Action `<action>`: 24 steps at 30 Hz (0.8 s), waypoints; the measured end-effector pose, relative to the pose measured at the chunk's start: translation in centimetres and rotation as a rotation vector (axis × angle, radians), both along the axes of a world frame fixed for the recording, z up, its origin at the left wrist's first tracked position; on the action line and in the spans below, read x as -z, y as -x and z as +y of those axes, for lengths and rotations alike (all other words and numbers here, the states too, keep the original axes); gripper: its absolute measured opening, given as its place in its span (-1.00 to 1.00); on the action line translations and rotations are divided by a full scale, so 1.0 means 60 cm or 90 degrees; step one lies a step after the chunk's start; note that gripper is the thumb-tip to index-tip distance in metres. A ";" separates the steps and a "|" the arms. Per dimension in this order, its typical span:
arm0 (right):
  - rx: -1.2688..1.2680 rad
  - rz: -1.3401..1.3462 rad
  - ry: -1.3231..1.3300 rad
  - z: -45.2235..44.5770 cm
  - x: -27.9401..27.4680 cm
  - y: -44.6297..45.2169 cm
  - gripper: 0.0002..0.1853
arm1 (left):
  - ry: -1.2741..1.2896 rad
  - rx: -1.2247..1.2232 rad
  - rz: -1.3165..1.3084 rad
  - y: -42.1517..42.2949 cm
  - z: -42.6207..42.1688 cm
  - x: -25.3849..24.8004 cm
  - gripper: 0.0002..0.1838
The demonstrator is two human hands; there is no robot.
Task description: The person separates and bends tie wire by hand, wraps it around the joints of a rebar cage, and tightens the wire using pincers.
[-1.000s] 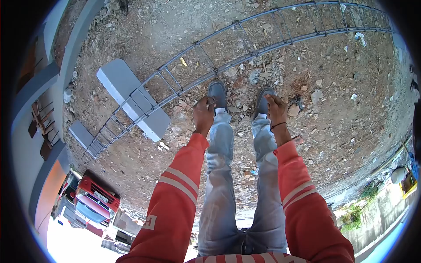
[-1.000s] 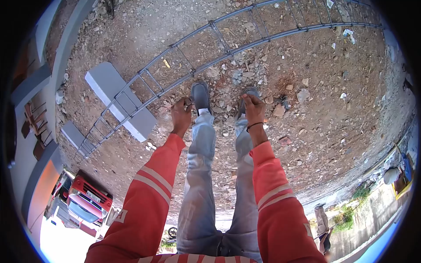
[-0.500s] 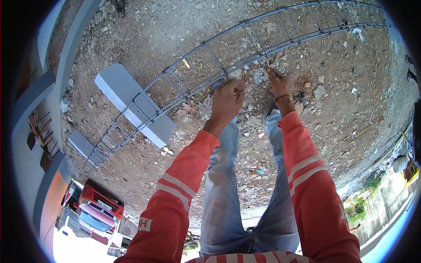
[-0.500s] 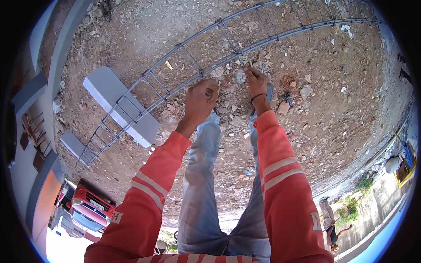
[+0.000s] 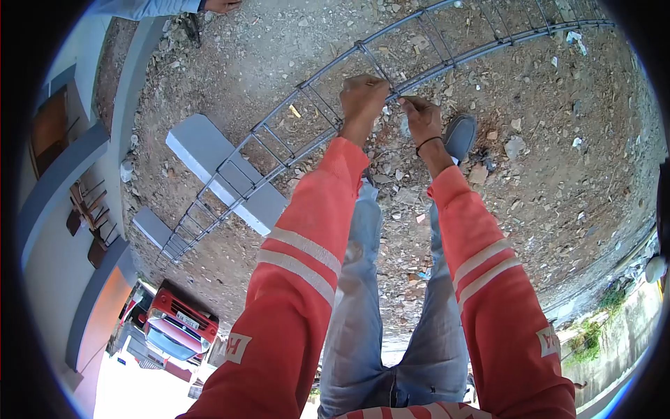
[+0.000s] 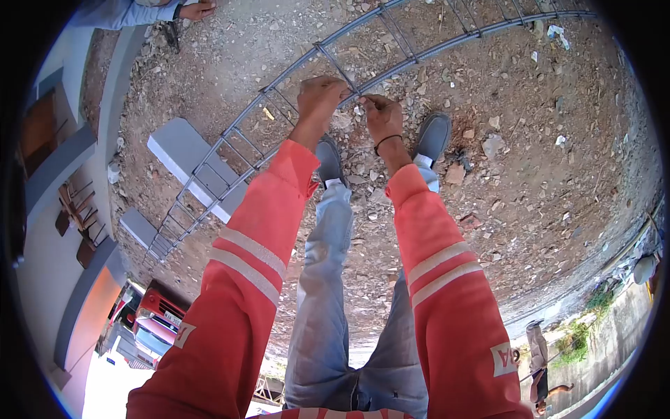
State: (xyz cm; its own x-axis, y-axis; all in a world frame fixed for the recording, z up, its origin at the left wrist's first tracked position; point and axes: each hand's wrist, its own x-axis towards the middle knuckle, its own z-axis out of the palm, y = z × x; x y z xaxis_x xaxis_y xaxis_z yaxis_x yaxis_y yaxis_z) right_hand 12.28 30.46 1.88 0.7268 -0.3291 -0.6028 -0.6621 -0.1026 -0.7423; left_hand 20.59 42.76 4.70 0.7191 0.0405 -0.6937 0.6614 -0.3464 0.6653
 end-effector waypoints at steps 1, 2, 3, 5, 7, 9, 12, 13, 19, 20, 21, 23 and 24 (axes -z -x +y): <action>0.045 0.025 -0.026 0.006 -0.002 -0.001 -0.77 | -0.058 0.013 -0.032 0.004 -0.010 -0.034 -0.75; 0.090 0.051 -0.052 0.010 -0.003 -0.002 -0.76 | -0.115 0.025 -0.064 0.009 -0.019 -0.061 -0.76; 0.127 0.056 -0.071 0.015 0.003 0.001 -0.72 | -0.119 0.032 -0.064 0.018 -0.030 -0.076 -0.76; 0.133 0.059 -0.024 0.026 -0.007 -0.002 -0.74 | -0.129 0.013 -0.097 0.031 -0.052 -0.093 -0.76; 0.134 0.063 0.024 0.026 -0.022 -0.001 -0.74 | -0.173 -0.006 -0.081 0.036 -0.060 -0.082 -0.77; 0.075 0.123 0.028 0.016 -0.028 -0.002 -0.72 | -0.212 -0.030 -0.068 0.031 -0.066 -0.080 -0.77; 0.038 0.115 -0.014 0.001 -0.022 -0.002 -0.71 | -0.256 -0.108 0.010 0.034 -0.071 -0.074 -0.75; 0.036 0.114 -0.015 -0.004 -0.031 -0.007 -0.71 | -0.236 -0.137 -0.051 0.042 -0.068 -0.056 -0.73; -0.015 0.091 0.027 -0.012 -0.043 -0.005 -0.70 | -0.281 -0.100 -0.104 0.040 -0.073 -0.044 -0.74; -0.016 0.095 0.035 -0.011 -0.041 -0.004 -0.70 | -0.300 -0.085 -0.128 0.038 -0.074 -0.045 -0.79; -0.016 0.099 0.042 -0.009 -0.043 -0.004 -0.70 | -0.302 -0.088 -0.127 0.037 -0.073 -0.048 -0.79; -0.014 0.105 0.044 -0.004 -0.048 -0.003 -0.70 | -0.300 -0.091 -0.127 0.033 -0.076 -0.058 -0.80; -0.005 0.111 0.048 -0.005 -0.048 -0.003 -0.70 | -0.297 -0.093 -0.127 0.035 -0.075 -0.055 -0.80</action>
State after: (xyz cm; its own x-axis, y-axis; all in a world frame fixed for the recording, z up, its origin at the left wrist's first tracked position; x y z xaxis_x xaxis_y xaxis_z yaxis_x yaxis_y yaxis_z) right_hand 12.45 30.13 4.77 0.6165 -0.3728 -0.6935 -0.7787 -0.1589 -0.6069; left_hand 18.48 38.24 8.02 0.7990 0.4226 -0.4277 0.6012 -0.5496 0.5801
